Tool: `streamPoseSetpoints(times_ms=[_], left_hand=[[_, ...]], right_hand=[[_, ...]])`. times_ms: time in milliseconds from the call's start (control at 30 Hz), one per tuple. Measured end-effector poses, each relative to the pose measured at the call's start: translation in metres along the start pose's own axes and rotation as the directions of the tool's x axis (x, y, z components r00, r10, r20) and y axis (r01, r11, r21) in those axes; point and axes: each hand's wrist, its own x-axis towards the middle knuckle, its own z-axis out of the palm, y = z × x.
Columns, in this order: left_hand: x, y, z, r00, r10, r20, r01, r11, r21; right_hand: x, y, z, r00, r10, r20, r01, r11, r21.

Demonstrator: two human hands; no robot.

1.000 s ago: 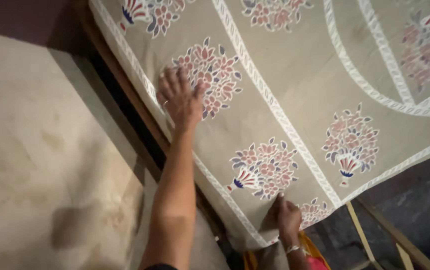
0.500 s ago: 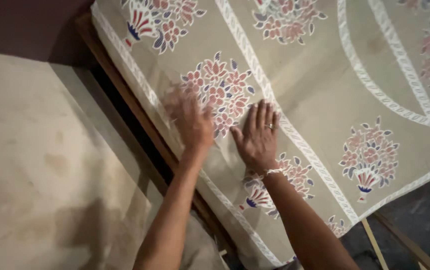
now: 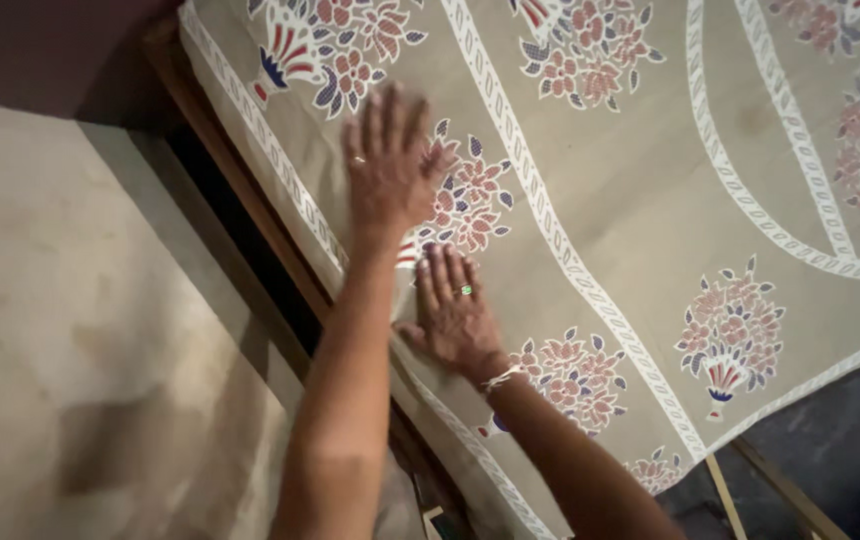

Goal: The person smooths a patterned bed sheet over a mattress by hand, repeatedly pressing and adjusting the fabric to remove wrinkles and align the design. The hands move systematically across the surface, ensuring the sheet lies flat.

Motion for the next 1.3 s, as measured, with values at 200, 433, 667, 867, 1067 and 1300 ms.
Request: streamPoseSetpoints(times_ms=[200,433,667,867,1067,1300], left_hand=[[0.021,-0.088,-0.004,0.960,-0.274,-0.059,0.264,0.955,-0.132],[0.002,-0.108,0.030,0.847,-0.420,-0.326,0.262,0.863,-0.432],[-0.010,-0.061,0.070,0.882,-0.313,-0.352,0.198,0.925,-0.325],[0.018,-0.059,0.009,0.966,-0.207,-0.157,0.177,0.967,-0.185],[0.040,-0.067,-0.027,0.962,-0.257,-0.089,0.242,0.958,-0.151],[0.082,-0.084,-0.046,0.953,-0.303,-0.001,0.299,0.941,-0.155]], right_hand=[[0.007,-0.039,0.010,0.951,-0.290,-0.105,0.294,0.956,0.020],[0.064,0.038,-0.028,0.969,0.109,-0.221,-0.102,0.994,0.041],[0.135,0.023,-0.049,0.961,0.224,-0.165,-0.239,0.968,-0.075],[0.144,-0.017,-0.044,0.986,0.009,-0.169,-0.025,0.996,-0.089],[0.143,-0.019,-0.039,0.990,-0.050,-0.133,0.035,0.993,-0.114],[0.144,-0.017,-0.050,0.963,-0.069,-0.261,0.094,0.992,0.088]])
